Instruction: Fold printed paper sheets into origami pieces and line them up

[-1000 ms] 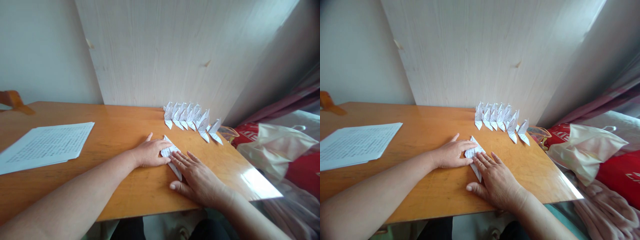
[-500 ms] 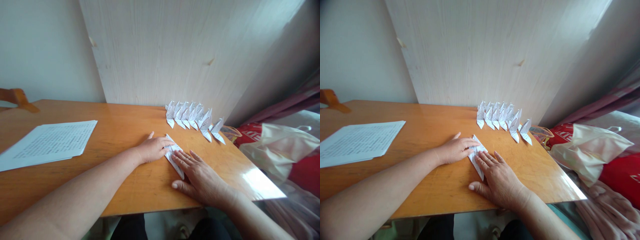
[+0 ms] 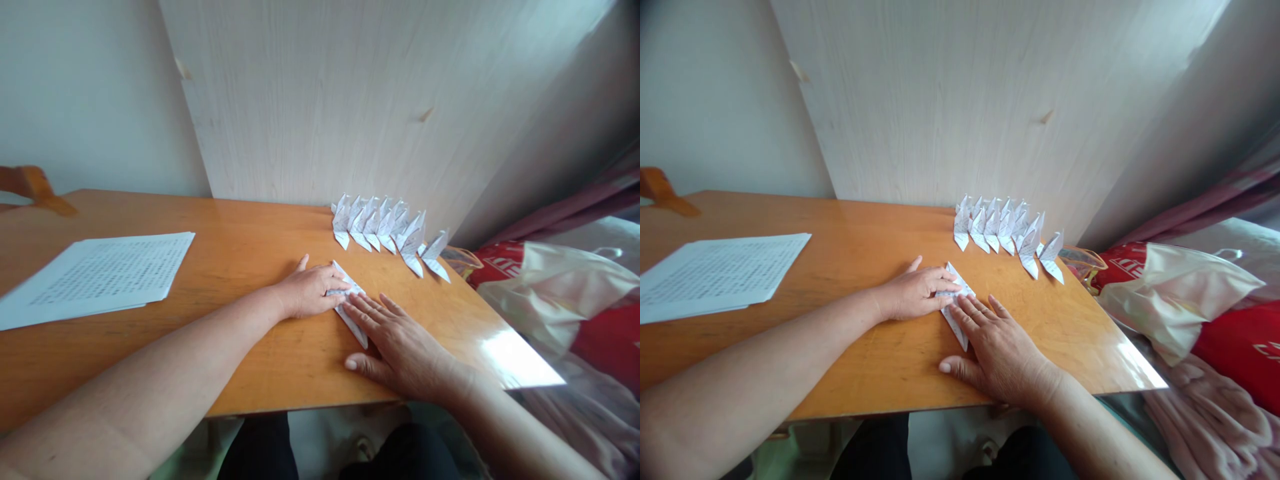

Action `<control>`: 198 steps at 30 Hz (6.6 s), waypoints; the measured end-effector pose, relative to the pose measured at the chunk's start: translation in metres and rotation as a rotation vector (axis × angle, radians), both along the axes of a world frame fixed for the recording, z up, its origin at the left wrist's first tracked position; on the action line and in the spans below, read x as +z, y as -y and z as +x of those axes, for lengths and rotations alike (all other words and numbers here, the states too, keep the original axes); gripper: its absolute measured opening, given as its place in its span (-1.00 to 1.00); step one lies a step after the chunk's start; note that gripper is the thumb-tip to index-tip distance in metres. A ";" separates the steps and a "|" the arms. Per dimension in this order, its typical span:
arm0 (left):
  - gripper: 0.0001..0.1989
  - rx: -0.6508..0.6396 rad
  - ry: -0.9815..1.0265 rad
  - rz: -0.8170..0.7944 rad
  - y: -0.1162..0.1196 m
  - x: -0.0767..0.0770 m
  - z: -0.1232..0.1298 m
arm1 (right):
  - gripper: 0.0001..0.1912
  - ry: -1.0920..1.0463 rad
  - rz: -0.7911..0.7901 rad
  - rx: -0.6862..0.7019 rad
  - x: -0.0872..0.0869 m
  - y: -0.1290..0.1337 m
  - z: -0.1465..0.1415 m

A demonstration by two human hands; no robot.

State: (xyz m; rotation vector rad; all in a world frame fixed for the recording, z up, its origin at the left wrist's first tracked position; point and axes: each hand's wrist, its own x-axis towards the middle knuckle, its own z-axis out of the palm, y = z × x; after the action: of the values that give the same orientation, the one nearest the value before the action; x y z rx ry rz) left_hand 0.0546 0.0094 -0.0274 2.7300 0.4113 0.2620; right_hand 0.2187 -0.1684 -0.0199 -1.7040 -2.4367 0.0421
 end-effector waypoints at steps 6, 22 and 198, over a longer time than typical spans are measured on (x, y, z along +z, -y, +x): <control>-0.68 -0.003 0.009 0.002 0.000 0.000 0.000 | -0.11 0.034 -0.031 0.007 0.001 0.003 0.002; -0.65 0.030 -0.011 0.048 0.002 0.001 0.000 | -0.07 0.013 -0.032 -0.004 0.001 0.020 -0.001; -0.55 0.365 0.049 0.156 0.121 -0.020 -0.025 | -0.38 -0.094 0.126 -0.425 -0.036 0.044 -0.065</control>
State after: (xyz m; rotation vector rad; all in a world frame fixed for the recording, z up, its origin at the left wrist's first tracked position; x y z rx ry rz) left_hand 0.0292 -0.1119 -0.0472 2.7753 0.9116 0.4730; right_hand 0.1538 -0.2126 -0.0556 -2.0659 -1.9230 -0.0806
